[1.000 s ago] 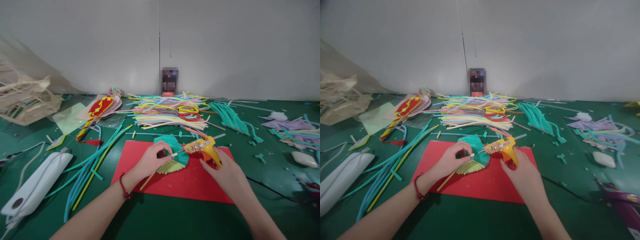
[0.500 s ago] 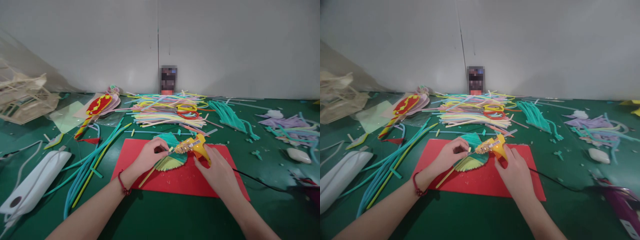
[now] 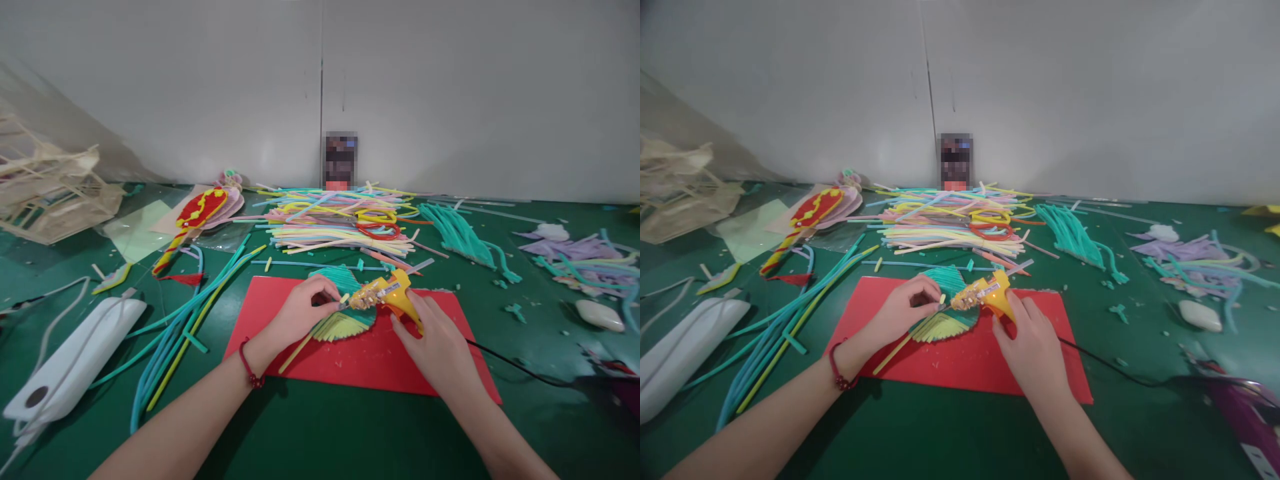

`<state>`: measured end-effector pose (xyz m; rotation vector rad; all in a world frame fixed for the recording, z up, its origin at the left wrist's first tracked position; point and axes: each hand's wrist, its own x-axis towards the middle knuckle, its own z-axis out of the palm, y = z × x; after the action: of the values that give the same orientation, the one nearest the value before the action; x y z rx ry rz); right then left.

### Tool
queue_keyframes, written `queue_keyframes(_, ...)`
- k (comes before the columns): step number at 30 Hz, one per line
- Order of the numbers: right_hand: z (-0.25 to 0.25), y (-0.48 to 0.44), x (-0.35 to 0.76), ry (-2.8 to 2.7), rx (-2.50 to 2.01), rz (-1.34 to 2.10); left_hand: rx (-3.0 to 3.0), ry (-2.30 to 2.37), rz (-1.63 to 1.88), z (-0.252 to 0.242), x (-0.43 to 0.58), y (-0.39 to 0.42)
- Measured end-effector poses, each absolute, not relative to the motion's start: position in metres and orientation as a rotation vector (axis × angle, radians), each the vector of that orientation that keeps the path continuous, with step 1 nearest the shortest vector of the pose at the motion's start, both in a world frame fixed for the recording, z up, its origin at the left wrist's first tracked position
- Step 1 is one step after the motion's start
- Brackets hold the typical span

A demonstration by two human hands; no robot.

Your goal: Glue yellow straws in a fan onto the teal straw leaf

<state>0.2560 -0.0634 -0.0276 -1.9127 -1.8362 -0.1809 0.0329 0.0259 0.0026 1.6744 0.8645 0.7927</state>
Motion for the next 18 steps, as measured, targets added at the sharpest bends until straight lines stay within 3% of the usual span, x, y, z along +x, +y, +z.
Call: queue_keyframes(18,-0.0279,-0.0644,0.2549,-1.832,-1.905,-0.153,1.694,0.876,0.777,0.0029,0.0332,0.0260)
